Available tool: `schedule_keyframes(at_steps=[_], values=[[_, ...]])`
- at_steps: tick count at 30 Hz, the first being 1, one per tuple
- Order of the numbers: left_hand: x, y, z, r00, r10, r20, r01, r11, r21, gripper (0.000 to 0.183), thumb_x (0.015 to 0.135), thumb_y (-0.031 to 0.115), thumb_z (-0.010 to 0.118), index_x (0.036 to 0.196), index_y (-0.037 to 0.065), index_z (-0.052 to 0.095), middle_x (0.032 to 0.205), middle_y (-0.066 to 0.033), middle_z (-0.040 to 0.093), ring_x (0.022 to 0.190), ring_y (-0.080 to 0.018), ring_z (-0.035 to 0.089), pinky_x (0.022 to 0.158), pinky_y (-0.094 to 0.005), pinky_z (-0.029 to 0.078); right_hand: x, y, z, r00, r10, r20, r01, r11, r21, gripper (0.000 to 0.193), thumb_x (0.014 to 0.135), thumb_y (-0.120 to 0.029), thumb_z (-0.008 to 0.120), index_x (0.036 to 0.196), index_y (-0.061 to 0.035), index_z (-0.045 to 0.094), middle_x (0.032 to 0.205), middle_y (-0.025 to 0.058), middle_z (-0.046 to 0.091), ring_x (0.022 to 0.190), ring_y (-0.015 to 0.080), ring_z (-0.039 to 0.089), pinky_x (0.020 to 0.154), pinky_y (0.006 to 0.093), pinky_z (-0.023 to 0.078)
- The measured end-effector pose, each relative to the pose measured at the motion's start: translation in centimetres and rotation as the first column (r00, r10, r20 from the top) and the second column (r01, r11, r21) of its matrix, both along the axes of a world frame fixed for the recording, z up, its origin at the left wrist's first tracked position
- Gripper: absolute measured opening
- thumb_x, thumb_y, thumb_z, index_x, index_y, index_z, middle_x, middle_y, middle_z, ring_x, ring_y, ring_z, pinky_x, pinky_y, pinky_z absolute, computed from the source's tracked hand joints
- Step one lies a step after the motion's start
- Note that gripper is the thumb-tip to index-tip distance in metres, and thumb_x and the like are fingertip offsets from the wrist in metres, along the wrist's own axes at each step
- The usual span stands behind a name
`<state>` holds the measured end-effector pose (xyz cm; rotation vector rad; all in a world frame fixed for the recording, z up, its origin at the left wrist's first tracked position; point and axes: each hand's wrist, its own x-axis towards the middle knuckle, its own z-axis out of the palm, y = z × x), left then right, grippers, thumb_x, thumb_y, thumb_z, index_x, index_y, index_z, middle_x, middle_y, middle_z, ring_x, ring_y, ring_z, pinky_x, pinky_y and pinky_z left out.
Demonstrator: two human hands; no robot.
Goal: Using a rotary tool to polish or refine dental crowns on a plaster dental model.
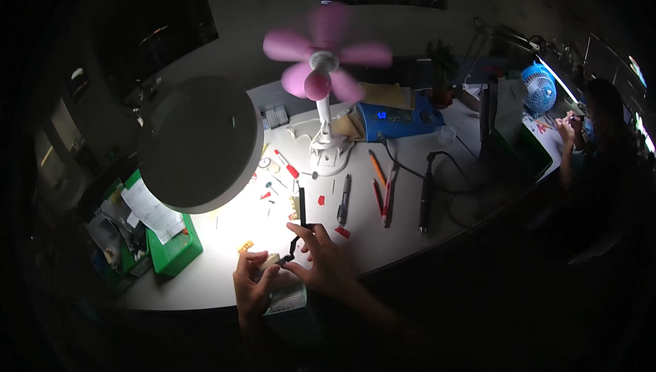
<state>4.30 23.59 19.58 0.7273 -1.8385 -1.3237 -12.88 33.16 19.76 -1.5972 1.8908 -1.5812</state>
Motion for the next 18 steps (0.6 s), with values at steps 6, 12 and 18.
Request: schedule_keyframes(at_steps=[6, 12, 18], values=[[-1.4, -0.2, 0.2, 0.996, 0.051, -0.072, -0.051, 0.999, 0.010, 0.036, 0.090, -0.002, 0.075, 0.122, -0.003, 0.060, 0.107, -0.0142, 0.073, 0.100, -0.0183, 0.070, 0.091, -0.0315, 0.056, -0.7, 0.1, -0.4, 0.997, -0.024, -0.071, 0.024, 1.000, -0.014, 0.080, 0.083, -0.015, 0.084, 0.154, -0.0149, 0.046, 0.132, 0.0175, 0.060, 0.115, 0.0325, 0.059, 0.093, 0.0397, 0.051], [-2.1, -0.3, -0.4, 0.988, 0.136, 0.069, -0.128, 0.985, -0.113, 0.032, 0.083, 0.000, 0.080, 0.114, 0.003, 0.074, 0.108, -0.0114, 0.069, 0.100, -0.0200, 0.069, 0.093, -0.0305, 0.054, -2.0, 2.6, -0.5, 0.969, -0.136, -0.205, 0.161, 0.981, 0.107, 0.051, 0.092, -0.024, 0.075, 0.140, -0.0131, 0.062, 0.121, 0.0184, 0.060, 0.113, 0.0352, 0.057, 0.097, 0.0460, 0.049], [-1.5, -0.3, 0.5, 0.967, 0.007, 0.254, 0.027, 0.991, -0.132, 0.032, 0.081, 0.000, 0.080, 0.112, 0.003, 0.075, 0.108, -0.0103, 0.072, 0.104, -0.0183, 0.064, 0.094, -0.0308, 0.052, -3.3, 6.6, 0.4, 0.981, -0.127, -0.146, 0.156, 0.965, 0.212, 0.027, 0.093, -0.024, 0.075, 0.119, -0.0178, 0.077, 0.130, 0.0147, 0.060, 0.116, 0.0324, 0.057, 0.100, 0.0440, 0.049]])
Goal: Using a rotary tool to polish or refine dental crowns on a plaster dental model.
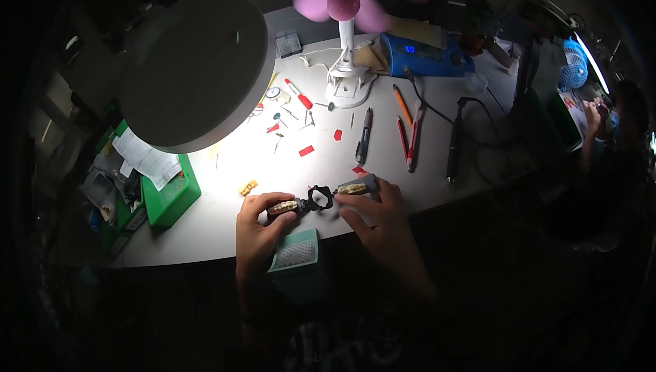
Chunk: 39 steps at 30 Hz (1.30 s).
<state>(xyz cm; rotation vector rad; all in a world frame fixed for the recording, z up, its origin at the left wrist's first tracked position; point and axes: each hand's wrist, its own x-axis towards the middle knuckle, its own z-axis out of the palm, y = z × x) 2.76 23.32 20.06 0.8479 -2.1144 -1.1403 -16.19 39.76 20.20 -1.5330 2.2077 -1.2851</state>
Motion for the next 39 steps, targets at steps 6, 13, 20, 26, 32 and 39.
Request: schedule_keyframes(at_steps=[6, 13, 20, 26, 32, 39], values=[[-0.8, 0.1, 0.1, 1.000, -0.017, -0.025, 0.017, 1.000, -0.006, 0.030, 0.081, 0.002, 0.081, 0.110, 0.004, 0.075, 0.110, -0.0099, 0.067, 0.102, -0.0202, 0.062, 0.094, -0.0320, 0.051, -4.3, 1.5, -1.0, 0.965, -0.258, -0.038, 0.247, 0.951, -0.186, 0.015, 0.095, -0.023, 0.074, 0.103, -0.0097, 0.074, 0.129, 0.0101, 0.060, 0.120, 0.0270, 0.058, 0.103, 0.0435, 0.049], [-0.4, 0.3, 0.1, 1.000, 0.023, -0.013, -0.025, 0.983, -0.184, 0.034, 0.080, 0.006, 0.082, 0.112, 0.006, 0.073, 0.105, -0.0077, 0.072, 0.108, -0.0233, 0.056, 0.095, -0.0350, 0.049, -5.7, -2.4, -0.7, 0.963, -0.208, -0.170, 0.199, 0.978, -0.066, 0.011, 0.086, -0.010, 0.080, 0.094, -0.0041, 0.074, 0.108, 0.0069, 0.067, 0.112, 0.0251, 0.061, 0.094, 0.0363, 0.052], [0.2, -0.1, -0.9, 0.999, -0.021, -0.030, 0.018, 0.996, -0.084, 0.030, 0.087, 0.004, 0.079, 0.116, 0.004, 0.072, 0.111, -0.0103, 0.066, 0.098, -0.0187, 0.067, 0.092, -0.0316, 0.053, -6.1, -3.2, -0.5, 0.960, -0.147, -0.238, 0.152, 0.988, 0.004, 0.012, 0.083, -0.012, 0.083, 0.089, -0.0041, 0.075, 0.106, 0.0069, 0.066, 0.107, 0.0248, 0.060, 0.098, 0.0389, 0.050], [0.0, 0.3, -0.5, 0.997, -0.009, -0.070, 0.005, 0.998, -0.064, 0.026, 0.089, 0.002, 0.078, 0.114, 0.000, 0.071, 0.108, -0.0115, 0.067, 0.097, -0.0198, 0.071, 0.089, -0.0315, 0.056, -7.0, -3.5, 0.2, 0.923, -0.038, -0.382, 0.076, 0.993, 0.086, 0.014, 0.083, -0.009, 0.080, 0.085, -0.0034, 0.068, 0.105, 0.0077, 0.065, 0.106, 0.0259, 0.057, 0.096, 0.0408, 0.047], [-1.5, 0.1, -0.2, 0.977, 0.017, -0.212, -0.009, 0.999, 0.042, 0.022, 0.090, -0.001, 0.074, 0.112, -0.001, 0.071, 0.109, -0.0131, 0.069, 0.097, -0.0184, 0.069, 0.089, -0.0305, 0.055, -8.2, -2.7, 0.7, 0.953, -0.059, -0.296, 0.068, 0.997, 0.023, 0.016, 0.087, -0.008, 0.079, 0.093, -0.0060, 0.064, 0.106, 0.0073, 0.065, 0.105, 0.0257, 0.059, 0.095, 0.0390, 0.048], [1.8, -0.5, 1.2, 0.949, -0.075, -0.305, 0.016, 0.982, -0.191, 0.017, 0.093, 0.013, 0.077, 0.108, 0.006, 0.076, 0.094, -0.0057, 0.075, 0.092, -0.0181, 0.063, 0.085, -0.0336, 0.047, 0.2, -5.1, 3.4, 0.972, 0.146, -0.181, -0.191, 0.947, -0.257, 0.011, 0.092, -0.010, 0.074, 0.096, -0.0086, 0.064, 0.095, 0.0068, 0.073, 0.085, 0.0228, 0.066, 0.076, 0.0383, 0.054]])
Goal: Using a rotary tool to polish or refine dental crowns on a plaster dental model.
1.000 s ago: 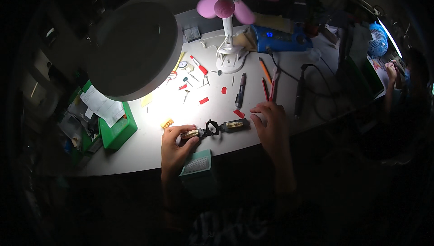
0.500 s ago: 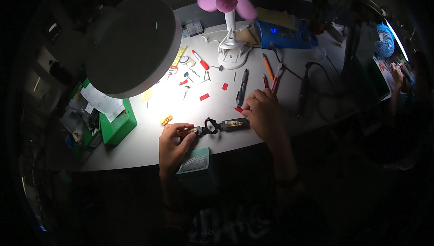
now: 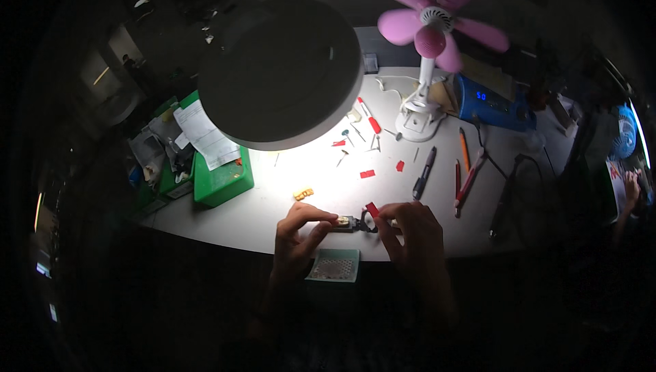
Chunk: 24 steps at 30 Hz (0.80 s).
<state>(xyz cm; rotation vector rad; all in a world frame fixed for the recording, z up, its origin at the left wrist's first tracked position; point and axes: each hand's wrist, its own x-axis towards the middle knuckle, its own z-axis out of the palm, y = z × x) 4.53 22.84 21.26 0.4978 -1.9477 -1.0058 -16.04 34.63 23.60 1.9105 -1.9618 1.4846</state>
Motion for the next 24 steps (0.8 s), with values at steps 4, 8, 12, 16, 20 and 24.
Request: schedule_keyframes(at_steps=[4, 8, 12, 16, 20, 24], values=[[-0.8, 0.9, 0.2, 0.991, -0.122, 0.051, 0.116, 0.988, 0.106, 0.027, 0.097, 0.018, 0.073, 0.121, 0.006, 0.071, 0.097, -0.0074, 0.077, 0.094, -0.0158, 0.067, 0.084, -0.0330, 0.048, 2.6, 0.3, -0.7, 0.979, 0.029, 0.203, -0.037, 0.999, 0.036, 0.011, 0.089, -0.004, 0.076, 0.092, -0.0048, 0.066, 0.092, 0.0118, 0.074, 0.080, 0.0226, 0.074, 0.069, 0.0335, 0.059], [-1.2, 1.2, -1.3, 0.975, -0.211, -0.072, 0.222, 0.940, 0.258, 0.030, 0.100, 0.022, 0.071, 0.125, 0.006, 0.068, 0.100, -0.0078, 0.076, 0.089, -0.0152, 0.072, 0.076, -0.0308, 0.053, 3.1, 0.3, -2.5, 0.974, 0.005, 0.224, -0.014, 0.999, 0.038, 0.014, 0.088, -0.007, 0.078, 0.094, -0.0018, 0.067, 0.087, 0.0101, 0.073, 0.070, 0.0158, 0.068, 0.067, 0.0309, 0.053], [-0.9, 0.7, -1.5, 0.960, -0.248, -0.127, 0.274, 0.923, 0.271, 0.029, 0.101, 0.020, 0.069, 0.124, 0.002, 0.067, 0.099, -0.0100, 0.076, 0.093, -0.0172, 0.075, 0.084, -0.0328, 0.059, 3.7, -0.4, -1.9, 0.983, 0.037, 0.178, -0.039, 0.999, 0.007, 0.017, 0.086, -0.007, 0.080, 0.095, -0.0016, 0.067, 0.087, 0.0104, 0.073, 0.070, 0.0170, 0.068, 0.067, 0.0316, 0.053], [-0.7, 0.6, -1.0, 0.954, -0.271, -0.131, 0.297, 0.916, 0.268, 0.028, 0.102, 0.019, 0.068, 0.123, 0.000, 0.067, 0.103, -0.0131, 0.076, 0.097, -0.0209, 0.076, 0.092, -0.0365, 0.060, 4.6, -0.5, -0.6, 0.974, 0.012, 0.225, -0.013, 1.000, 0.003, 0.017, 0.086, -0.007, 0.080, 0.097, -0.0022, 0.068, 0.087, 0.0101, 0.073, 0.070, 0.0170, 0.068, 0.067, 0.0316, 0.053], [-0.7, 0.0, -1.7, 0.915, -0.339, -0.220, 0.399, 0.845, 0.357, 0.029, 0.105, 0.021, 0.063, 0.125, 0.000, 0.066, 0.104, -0.0143, 0.076, 0.099, -0.0215, 0.075, 0.094, -0.0359, 0.059, 3.8, -0.7, -1.0, 0.983, -0.015, 0.183, 0.007, 0.999, 0.045, 0.015, 0.087, -0.006, 0.080, 0.099, -0.0049, 0.071, 0.088, 0.0090, 0.073, 0.073, 0.0173, 0.069, 0.067, 0.0313, 0.053], [-0.2, 0.0, -1.2, 0.876, -0.360, -0.321, 0.482, 0.687, 0.544, 0.039, 0.109, 0.034, 0.055, 0.130, 0.003, 0.065, 0.108, -0.0132, 0.076, 0.104, -0.0200, 0.072, 0.096, -0.0349, 0.056, 3.7, -0.9, -1.1, 0.992, 0.084, 0.091, -0.077, 0.994, -0.075, 0.014, 0.085, -0.002, 0.079, 0.096, -0.0084, 0.074, 0.093, 0.0085, 0.073, 0.083, 0.0182, 0.069, 0.070, 0.0318, 0.054]])
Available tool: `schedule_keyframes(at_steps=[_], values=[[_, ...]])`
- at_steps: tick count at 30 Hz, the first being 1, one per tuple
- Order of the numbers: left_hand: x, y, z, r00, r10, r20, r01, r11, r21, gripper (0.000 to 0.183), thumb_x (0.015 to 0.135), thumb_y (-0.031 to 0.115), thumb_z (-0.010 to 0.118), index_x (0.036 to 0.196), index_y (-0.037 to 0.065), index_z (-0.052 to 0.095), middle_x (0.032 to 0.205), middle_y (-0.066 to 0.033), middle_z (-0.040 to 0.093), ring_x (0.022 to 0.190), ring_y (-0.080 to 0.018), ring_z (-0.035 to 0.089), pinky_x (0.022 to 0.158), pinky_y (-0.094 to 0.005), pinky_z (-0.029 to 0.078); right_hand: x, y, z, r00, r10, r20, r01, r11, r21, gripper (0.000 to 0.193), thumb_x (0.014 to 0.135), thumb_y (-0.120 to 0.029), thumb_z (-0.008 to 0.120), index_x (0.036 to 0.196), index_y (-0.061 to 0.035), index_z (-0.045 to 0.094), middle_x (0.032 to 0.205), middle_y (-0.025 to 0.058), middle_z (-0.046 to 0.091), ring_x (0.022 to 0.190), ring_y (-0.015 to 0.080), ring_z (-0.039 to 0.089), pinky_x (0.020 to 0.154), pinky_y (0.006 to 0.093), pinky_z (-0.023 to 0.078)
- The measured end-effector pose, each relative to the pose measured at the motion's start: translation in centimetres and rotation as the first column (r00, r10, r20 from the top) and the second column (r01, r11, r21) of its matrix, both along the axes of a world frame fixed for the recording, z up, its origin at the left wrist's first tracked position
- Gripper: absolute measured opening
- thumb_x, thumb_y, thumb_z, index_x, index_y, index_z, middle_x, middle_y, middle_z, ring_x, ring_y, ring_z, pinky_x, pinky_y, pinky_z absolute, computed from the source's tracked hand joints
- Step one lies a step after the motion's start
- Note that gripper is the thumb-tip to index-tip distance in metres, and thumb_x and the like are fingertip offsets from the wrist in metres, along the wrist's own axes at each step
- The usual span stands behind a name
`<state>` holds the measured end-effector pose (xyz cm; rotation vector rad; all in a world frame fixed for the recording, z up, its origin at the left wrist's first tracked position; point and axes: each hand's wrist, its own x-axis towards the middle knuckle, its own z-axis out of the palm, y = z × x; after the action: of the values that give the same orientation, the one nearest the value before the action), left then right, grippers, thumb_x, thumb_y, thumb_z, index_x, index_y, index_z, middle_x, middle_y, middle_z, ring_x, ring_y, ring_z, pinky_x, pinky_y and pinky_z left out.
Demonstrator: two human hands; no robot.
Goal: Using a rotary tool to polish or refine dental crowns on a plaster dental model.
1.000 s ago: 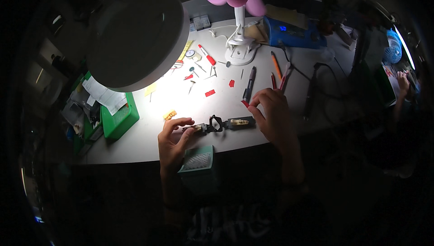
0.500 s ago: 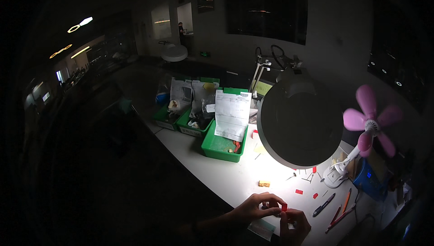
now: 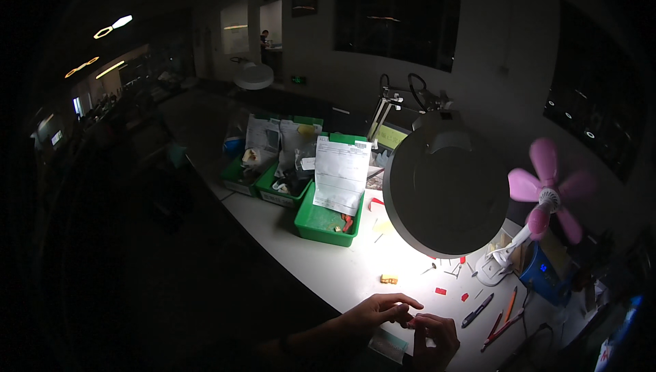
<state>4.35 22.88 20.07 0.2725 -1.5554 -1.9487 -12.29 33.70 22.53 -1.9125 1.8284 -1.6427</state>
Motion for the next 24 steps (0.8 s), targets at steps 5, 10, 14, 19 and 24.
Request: schedule_keyframes(at_steps=[5, 10, 14, 19, 24], values=[[0.9, -1.2, -1.0, 0.997, -0.069, 0.043, 0.067, 0.996, 0.055, 0.050, 0.109, 0.046, 0.050, 0.137, 0.006, 0.064, 0.111, -0.0107, 0.075, 0.103, -0.0165, 0.072, 0.090, -0.0302, 0.053, 1.0, -0.5, 0.9, 0.998, 0.020, -0.055, -0.023, 0.998, -0.059, 0.018, 0.081, 0.002, 0.080, 0.094, -0.0101, 0.074, 0.106, 0.0096, 0.071, 0.091, 0.0199, 0.067, 0.075, 0.0328, 0.054], [1.3, -2.3, -1.9, 0.994, -0.106, 0.001, 0.106, 0.994, 0.036, 0.051, 0.108, 0.045, 0.053, 0.130, 0.002, 0.069, 0.110, -0.0126, 0.076, 0.104, -0.0192, 0.071, 0.090, -0.0310, 0.051, 1.3, -1.0, 1.0, 0.993, 0.089, 0.072, -0.088, 0.996, -0.016, 0.021, 0.079, 0.002, 0.082, 0.094, -0.0114, 0.076, 0.113, 0.0106, 0.068, 0.091, 0.0211, 0.066, 0.076, 0.0325, 0.054], [1.1, -2.5, -1.4, 0.991, -0.130, -0.026, 0.133, 0.979, 0.156, 0.048, 0.105, 0.042, 0.060, 0.123, -0.001, 0.072, 0.108, -0.0142, 0.075, 0.103, -0.0230, 0.070, 0.093, -0.0349, 0.053, 0.9, -1.6, 0.3, 0.990, 0.122, 0.073, -0.122, 0.993, -0.010, 0.019, 0.079, -0.001, 0.083, 0.094, -0.0121, 0.077, 0.114, 0.0106, 0.068, 0.092, 0.0218, 0.066, 0.077, 0.0333, 0.054], [0.4, -1.8, -0.6, 0.984, -0.176, -0.022, 0.178, 0.973, 0.148, 0.048, 0.103, 0.042, 0.064, 0.125, -0.001, 0.071, 0.109, -0.0126, 0.074, 0.102, -0.0198, 0.069, 0.095, -0.0346, 0.053, -0.2, -0.9, -0.5, 0.994, 0.110, 0.001, -0.110, 0.993, -0.040, 0.013, 0.082, -0.010, 0.084, 0.093, -0.0131, 0.078, 0.114, 0.0101, 0.068, 0.096, 0.0236, 0.066, 0.080, 0.0361, 0.053], [0.9, -0.7, -0.4, 0.976, -0.213, -0.046, 0.218, 0.960, 0.173, 0.049, 0.101, 0.043, 0.068, 0.122, -0.001, 0.073, 0.104, -0.0112, 0.074, 0.099, -0.0187, 0.068, 0.093, -0.0337, 0.052, 0.0, 0.0, -0.5, 0.985, 0.157, 0.074, -0.157, 0.988, -0.017, 0.013, 0.082, -0.010, 0.085, 0.093, -0.0133, 0.078, 0.116, 0.0113, 0.067, 0.098, 0.0241, 0.065, 0.079, 0.0362, 0.053]])
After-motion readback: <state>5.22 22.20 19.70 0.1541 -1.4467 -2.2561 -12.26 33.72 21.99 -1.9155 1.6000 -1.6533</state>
